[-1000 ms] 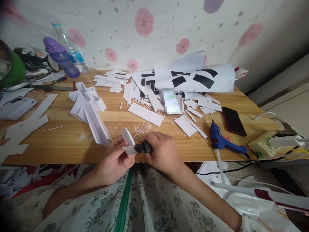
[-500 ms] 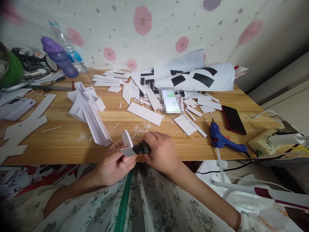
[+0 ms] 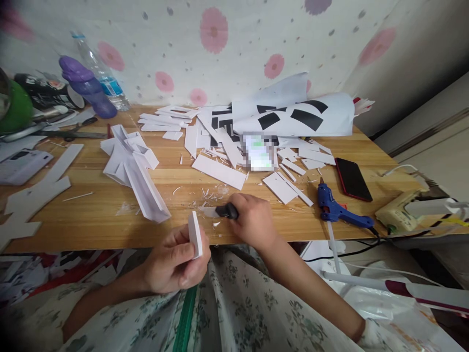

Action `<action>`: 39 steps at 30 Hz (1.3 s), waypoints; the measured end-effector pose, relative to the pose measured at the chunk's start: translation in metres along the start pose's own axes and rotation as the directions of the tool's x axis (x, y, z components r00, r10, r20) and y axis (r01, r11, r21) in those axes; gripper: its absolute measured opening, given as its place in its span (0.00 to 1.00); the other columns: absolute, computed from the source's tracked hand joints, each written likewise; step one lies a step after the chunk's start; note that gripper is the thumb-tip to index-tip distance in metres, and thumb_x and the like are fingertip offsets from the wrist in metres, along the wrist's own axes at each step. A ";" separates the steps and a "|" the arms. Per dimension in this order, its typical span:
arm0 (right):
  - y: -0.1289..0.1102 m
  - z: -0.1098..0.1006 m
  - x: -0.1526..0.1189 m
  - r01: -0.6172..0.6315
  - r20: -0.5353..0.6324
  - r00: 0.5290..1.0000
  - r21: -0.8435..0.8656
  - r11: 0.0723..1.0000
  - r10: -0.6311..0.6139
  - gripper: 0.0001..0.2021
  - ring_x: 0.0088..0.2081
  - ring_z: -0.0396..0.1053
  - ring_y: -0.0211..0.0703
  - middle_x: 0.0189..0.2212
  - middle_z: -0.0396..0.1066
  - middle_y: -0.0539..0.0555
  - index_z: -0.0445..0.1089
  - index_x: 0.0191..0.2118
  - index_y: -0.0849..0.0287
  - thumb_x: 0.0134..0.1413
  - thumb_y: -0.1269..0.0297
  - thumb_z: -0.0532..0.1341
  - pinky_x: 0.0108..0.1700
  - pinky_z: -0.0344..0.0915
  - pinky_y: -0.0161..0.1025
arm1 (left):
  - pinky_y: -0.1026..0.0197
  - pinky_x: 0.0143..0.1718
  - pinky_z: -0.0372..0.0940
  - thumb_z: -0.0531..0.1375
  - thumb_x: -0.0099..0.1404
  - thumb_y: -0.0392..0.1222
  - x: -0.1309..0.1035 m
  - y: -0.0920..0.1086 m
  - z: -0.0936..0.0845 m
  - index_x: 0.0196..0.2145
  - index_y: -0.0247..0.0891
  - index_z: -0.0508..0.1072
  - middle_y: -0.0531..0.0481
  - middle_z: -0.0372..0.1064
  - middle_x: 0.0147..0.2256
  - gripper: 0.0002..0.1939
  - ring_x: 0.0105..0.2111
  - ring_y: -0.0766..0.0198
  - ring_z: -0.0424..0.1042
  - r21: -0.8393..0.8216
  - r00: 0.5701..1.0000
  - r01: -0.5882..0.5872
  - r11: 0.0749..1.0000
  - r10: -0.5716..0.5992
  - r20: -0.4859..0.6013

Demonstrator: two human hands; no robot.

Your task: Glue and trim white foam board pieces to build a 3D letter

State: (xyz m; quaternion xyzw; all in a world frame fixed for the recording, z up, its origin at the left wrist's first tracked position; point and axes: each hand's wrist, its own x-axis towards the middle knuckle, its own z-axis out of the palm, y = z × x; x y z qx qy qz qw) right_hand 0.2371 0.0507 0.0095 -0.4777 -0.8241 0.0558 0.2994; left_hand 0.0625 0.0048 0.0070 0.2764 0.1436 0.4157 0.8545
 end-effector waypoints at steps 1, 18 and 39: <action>0.003 0.000 -0.001 -0.024 -0.013 1.000 0.018 1.000 0.024 0.06 0.24 0.68 0.41 0.22 0.71 0.51 0.65 0.28 0.57 0.40 0.72 0.55 0.27 0.57 0.34 | 0.72 0.13 0.51 0.62 0.58 0.44 0.000 0.000 0.000 0.20 0.33 0.66 0.57 0.58 0.13 0.15 0.11 0.77 0.52 0.009 1.000 -0.005 1.000 0.005 -0.015; -0.019 -0.008 -0.003 0.106 0.105 0.987 0.128 0.986 -0.120 0.03 0.22 0.63 0.38 0.18 0.63 0.48 0.61 0.26 0.57 0.48 0.68 0.56 0.26 0.52 0.33 | 0.74 0.12 0.51 0.67 0.52 0.45 0.005 0.000 -0.003 0.21 0.35 0.65 0.58 0.60 0.12 0.15 0.10 0.77 0.53 -0.072 0.979 0.021 0.997 -0.035 -0.200; -0.009 -0.001 0.000 -0.002 0.078 0.997 0.126 0.992 -0.007 0.05 0.22 0.64 0.38 0.21 0.68 0.49 0.64 0.27 0.58 0.39 0.71 0.56 0.26 0.54 0.32 | 0.72 0.11 0.48 0.62 0.58 0.48 0.000 -0.010 -0.002 0.23 0.35 0.64 0.58 0.58 0.13 0.15 0.09 0.77 0.51 0.061 1.000 0.001 0.998 0.001 -0.032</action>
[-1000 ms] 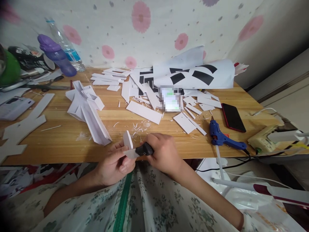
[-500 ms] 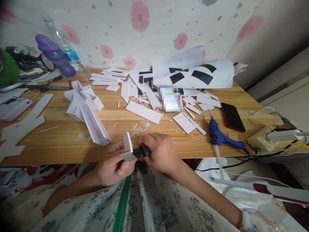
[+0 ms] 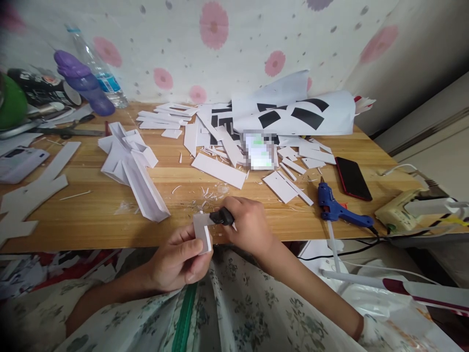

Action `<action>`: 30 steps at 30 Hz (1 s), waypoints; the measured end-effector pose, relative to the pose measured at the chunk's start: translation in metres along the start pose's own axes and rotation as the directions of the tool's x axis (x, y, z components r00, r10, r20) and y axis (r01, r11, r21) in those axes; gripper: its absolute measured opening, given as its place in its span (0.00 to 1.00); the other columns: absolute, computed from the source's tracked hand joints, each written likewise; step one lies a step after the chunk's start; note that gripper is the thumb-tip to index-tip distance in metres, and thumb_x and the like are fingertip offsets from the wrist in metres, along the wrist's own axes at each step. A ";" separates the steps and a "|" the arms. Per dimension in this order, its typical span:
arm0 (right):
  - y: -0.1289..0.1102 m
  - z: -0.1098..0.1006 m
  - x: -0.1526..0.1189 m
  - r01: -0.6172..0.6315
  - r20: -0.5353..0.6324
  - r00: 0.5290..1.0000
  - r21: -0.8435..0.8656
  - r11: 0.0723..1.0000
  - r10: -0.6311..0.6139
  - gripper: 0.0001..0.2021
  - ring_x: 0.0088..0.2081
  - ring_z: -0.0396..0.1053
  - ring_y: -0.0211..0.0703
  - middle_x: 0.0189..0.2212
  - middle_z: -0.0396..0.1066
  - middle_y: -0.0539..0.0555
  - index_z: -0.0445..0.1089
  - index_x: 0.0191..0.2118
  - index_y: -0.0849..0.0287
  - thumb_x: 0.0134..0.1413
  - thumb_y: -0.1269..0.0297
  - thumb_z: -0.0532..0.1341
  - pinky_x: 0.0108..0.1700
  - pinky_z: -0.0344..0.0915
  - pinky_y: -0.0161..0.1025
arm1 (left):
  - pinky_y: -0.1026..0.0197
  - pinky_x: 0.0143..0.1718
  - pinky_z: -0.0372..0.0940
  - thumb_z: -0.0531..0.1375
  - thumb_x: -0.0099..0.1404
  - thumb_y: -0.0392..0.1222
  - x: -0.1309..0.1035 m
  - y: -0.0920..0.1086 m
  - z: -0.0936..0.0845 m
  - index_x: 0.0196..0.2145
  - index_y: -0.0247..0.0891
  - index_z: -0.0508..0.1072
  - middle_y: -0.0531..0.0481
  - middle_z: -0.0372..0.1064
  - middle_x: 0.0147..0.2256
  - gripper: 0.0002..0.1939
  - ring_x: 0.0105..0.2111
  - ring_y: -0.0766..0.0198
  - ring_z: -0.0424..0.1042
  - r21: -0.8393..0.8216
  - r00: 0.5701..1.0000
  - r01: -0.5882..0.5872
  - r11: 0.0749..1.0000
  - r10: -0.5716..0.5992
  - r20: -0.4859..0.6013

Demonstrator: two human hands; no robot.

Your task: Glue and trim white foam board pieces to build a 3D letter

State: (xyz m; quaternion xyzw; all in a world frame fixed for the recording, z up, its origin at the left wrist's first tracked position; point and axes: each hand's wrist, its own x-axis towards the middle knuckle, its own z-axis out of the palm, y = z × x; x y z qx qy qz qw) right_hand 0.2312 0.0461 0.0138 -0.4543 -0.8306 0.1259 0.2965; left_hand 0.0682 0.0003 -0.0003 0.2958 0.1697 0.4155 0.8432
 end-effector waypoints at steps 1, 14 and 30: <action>-0.001 -0.001 -0.001 0.011 0.001 1.000 0.012 1.000 -0.011 0.04 0.22 0.63 0.38 0.20 0.67 0.49 0.63 0.26 0.57 0.40 0.71 0.56 0.25 0.53 0.32 | 0.72 0.11 0.48 0.62 0.57 0.47 0.001 0.001 -0.001 0.23 0.35 0.64 0.58 0.58 0.13 0.15 0.09 0.77 0.51 -0.016 1.000 -0.011 1.000 0.011 -0.018; -0.013 -0.004 -0.005 0.177 0.049 0.983 -0.038 0.983 -0.175 0.04 0.22 0.62 0.37 0.19 0.65 0.49 0.63 0.27 0.58 0.50 0.70 0.54 0.26 0.53 0.33 | 0.74 0.11 0.49 0.64 0.56 0.46 0.001 0.008 -0.004 0.25 0.36 0.65 0.60 0.57 0.12 0.13 0.09 0.77 0.50 -0.089 0.990 0.008 0.996 -0.021 -0.140; -0.011 -0.004 -0.004 0.188 0.040 0.981 -0.010 0.982 -0.188 0.04 0.21 0.60 0.36 0.18 0.63 0.48 0.63 0.26 0.58 0.50 0.70 0.55 0.25 0.51 0.33 | 0.73 0.11 0.49 0.62 0.58 0.45 -0.001 0.003 -0.004 0.25 0.36 0.66 0.59 0.58 0.13 0.12 0.10 0.77 0.50 -0.092 0.998 -0.028 0.995 0.024 -0.051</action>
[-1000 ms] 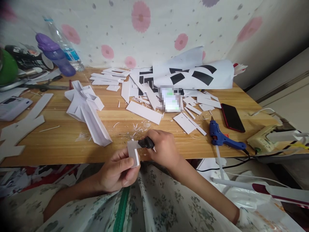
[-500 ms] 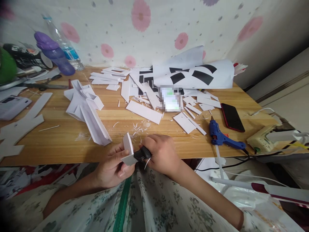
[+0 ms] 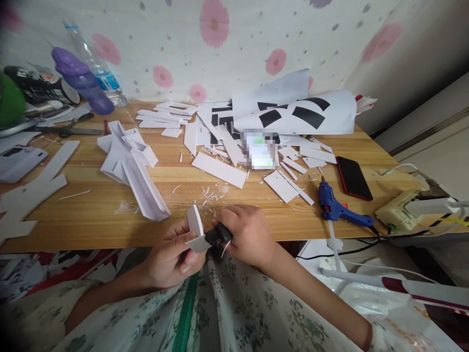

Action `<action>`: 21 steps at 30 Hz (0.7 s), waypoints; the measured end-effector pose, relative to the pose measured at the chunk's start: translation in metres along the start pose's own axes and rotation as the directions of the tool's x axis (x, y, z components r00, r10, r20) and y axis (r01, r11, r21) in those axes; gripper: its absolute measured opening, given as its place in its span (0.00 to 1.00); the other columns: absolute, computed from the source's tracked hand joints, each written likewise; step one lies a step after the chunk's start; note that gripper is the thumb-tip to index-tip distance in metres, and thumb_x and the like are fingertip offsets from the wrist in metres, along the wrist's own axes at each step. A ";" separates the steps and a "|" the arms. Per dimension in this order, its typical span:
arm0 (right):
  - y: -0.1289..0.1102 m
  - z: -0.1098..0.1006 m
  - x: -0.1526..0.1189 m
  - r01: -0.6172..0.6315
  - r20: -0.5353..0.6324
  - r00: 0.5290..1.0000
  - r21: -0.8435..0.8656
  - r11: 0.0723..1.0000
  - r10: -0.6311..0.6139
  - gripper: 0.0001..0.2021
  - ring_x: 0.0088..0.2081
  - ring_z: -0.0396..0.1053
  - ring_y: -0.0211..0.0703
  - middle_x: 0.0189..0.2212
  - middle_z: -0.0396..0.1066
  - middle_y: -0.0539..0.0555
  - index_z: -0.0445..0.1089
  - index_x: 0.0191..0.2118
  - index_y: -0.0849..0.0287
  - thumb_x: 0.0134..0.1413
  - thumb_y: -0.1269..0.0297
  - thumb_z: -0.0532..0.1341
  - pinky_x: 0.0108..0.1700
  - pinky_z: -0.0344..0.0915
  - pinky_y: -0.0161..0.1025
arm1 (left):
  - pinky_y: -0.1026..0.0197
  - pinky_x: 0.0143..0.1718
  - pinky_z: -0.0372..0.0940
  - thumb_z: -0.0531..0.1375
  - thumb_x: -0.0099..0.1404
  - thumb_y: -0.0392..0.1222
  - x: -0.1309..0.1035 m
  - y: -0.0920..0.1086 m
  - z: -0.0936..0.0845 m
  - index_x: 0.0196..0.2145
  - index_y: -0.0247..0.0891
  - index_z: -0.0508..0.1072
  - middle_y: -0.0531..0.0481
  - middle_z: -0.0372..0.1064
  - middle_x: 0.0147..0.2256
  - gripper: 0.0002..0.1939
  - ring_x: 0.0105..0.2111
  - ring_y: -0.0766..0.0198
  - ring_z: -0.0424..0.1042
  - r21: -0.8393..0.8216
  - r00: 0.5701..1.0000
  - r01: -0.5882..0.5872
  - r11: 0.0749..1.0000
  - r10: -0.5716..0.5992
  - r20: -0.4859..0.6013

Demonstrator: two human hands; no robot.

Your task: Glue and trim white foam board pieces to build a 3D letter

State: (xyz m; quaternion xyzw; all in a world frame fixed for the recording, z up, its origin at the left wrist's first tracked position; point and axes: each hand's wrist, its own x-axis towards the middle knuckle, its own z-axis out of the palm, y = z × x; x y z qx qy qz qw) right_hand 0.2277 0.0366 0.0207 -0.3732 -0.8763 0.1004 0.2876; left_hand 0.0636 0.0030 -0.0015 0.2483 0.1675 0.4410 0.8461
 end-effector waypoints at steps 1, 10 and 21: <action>-0.001 0.000 0.000 0.003 0.003 1.000 -0.008 1.000 -0.003 0.04 0.21 0.60 0.36 0.18 0.63 0.48 0.63 0.26 0.58 0.50 0.70 0.55 0.25 0.51 0.33 | 0.73 0.11 0.49 0.62 0.59 0.45 0.000 0.000 -0.001 0.24 0.36 0.66 0.59 0.58 0.13 0.12 0.10 0.77 0.51 -0.005 1.000 0.004 1.000 -0.004 0.003; -0.002 0.004 0.004 -0.009 -0.035 0.999 -0.017 1.000 0.009 0.04 0.21 0.61 0.37 0.18 0.64 0.48 0.64 0.26 0.59 0.47 0.71 0.55 0.25 0.52 0.33 | 0.74 0.12 0.50 0.61 0.59 0.45 -0.003 0.000 -0.002 0.26 0.36 0.66 0.60 0.57 0.14 0.11 0.10 0.78 0.49 0.035 0.997 -0.020 0.999 0.018 0.072; 0.004 0.005 0.003 0.004 -0.046 0.999 0.002 1.000 -0.004 0.02 0.21 0.62 0.37 0.19 0.65 0.48 0.63 0.26 0.58 0.44 0.71 0.55 0.25 0.52 0.32 | 0.74 0.11 0.48 0.59 0.61 0.45 -0.004 -0.005 -0.003 0.25 0.35 0.63 0.60 0.55 0.14 0.12 0.10 0.78 0.49 0.114 0.994 -0.051 0.992 0.039 0.106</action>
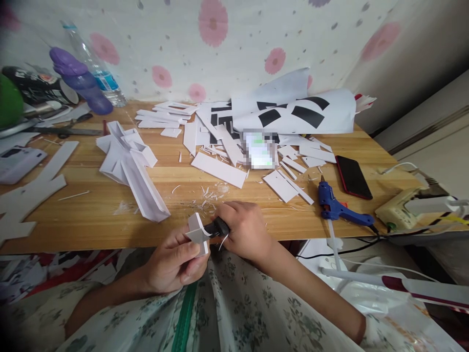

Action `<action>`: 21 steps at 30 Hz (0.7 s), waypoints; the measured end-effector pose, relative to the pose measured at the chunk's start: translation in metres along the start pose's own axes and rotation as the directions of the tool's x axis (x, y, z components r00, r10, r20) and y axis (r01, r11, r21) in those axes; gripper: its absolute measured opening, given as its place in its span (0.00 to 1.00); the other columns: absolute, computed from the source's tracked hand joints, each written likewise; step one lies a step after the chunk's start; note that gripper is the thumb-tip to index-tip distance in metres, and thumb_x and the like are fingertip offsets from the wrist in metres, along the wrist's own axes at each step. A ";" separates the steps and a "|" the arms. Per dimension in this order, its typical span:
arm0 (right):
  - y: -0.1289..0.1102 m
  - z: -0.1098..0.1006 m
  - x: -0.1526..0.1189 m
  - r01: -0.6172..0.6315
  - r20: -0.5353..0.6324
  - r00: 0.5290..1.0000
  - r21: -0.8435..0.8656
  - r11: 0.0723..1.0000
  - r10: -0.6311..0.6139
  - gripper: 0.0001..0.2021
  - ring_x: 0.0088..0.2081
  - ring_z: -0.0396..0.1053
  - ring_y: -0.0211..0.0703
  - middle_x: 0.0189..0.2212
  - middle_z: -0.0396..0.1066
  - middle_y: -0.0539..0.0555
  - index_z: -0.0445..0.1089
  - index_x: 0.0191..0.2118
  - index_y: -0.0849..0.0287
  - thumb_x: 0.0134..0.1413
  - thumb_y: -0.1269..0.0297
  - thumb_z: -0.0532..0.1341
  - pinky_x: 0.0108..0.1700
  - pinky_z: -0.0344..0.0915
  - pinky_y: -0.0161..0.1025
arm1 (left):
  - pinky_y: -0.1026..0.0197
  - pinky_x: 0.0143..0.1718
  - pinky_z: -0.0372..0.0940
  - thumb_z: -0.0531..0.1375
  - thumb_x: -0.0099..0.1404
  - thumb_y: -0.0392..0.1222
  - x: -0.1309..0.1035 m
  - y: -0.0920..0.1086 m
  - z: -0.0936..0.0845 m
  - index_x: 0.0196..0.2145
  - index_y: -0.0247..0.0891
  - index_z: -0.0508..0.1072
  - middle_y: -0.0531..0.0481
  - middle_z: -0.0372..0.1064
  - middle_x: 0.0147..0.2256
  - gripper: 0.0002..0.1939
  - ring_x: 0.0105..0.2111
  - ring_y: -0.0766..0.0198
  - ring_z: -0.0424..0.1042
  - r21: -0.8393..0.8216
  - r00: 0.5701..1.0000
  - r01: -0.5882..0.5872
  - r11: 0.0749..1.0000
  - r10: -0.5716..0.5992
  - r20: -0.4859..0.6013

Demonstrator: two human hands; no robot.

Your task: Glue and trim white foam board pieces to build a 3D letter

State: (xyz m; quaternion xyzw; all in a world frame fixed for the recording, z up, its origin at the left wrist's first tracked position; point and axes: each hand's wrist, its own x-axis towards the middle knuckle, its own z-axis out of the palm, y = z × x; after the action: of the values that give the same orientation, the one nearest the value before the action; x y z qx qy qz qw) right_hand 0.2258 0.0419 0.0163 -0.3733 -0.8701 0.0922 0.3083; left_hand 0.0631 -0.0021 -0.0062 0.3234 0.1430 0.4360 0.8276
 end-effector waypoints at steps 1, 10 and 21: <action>0.000 0.000 -0.001 0.006 -0.001 1.000 0.003 1.000 -0.006 0.02 0.20 0.61 0.37 0.19 0.64 0.48 0.63 0.26 0.58 0.45 0.70 0.55 0.25 0.52 0.33 | 0.74 0.11 0.48 0.59 0.61 0.45 0.000 0.000 0.000 0.26 0.35 0.64 0.60 0.56 0.14 0.12 0.10 0.78 0.49 -0.005 1.000 0.001 1.000 -0.001 0.001; -0.001 0.001 -0.002 -0.012 0.005 1.000 0.004 1.000 0.012 0.03 0.21 0.61 0.36 0.18 0.64 0.48 0.63 0.26 0.58 0.45 0.70 0.54 0.25 0.52 0.32 | 0.74 0.11 0.48 0.60 0.60 0.45 0.001 0.000 -0.001 0.25 0.35 0.63 0.61 0.54 0.14 0.13 0.10 0.79 0.47 -0.048 0.998 0.060 0.997 -0.058 0.033; 0.009 0.007 0.000 -0.165 -0.015 0.986 0.007 0.986 0.165 0.06 0.21 0.60 0.37 0.18 0.64 0.48 0.64 0.25 0.58 0.34 0.73 0.55 0.25 0.52 0.32 | 0.72 0.12 0.48 0.60 0.60 0.50 -0.003 -0.001 0.002 0.25 0.36 0.63 0.59 0.56 0.14 0.16 0.11 0.77 0.51 0.103 0.991 0.119 0.988 -0.124 0.046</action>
State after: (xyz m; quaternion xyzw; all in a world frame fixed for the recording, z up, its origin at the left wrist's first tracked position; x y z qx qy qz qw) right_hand 0.2271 0.0485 0.0071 -0.4440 -0.8335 0.1171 0.3072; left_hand 0.0627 -0.0058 -0.0056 0.3662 0.1624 0.3685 0.8389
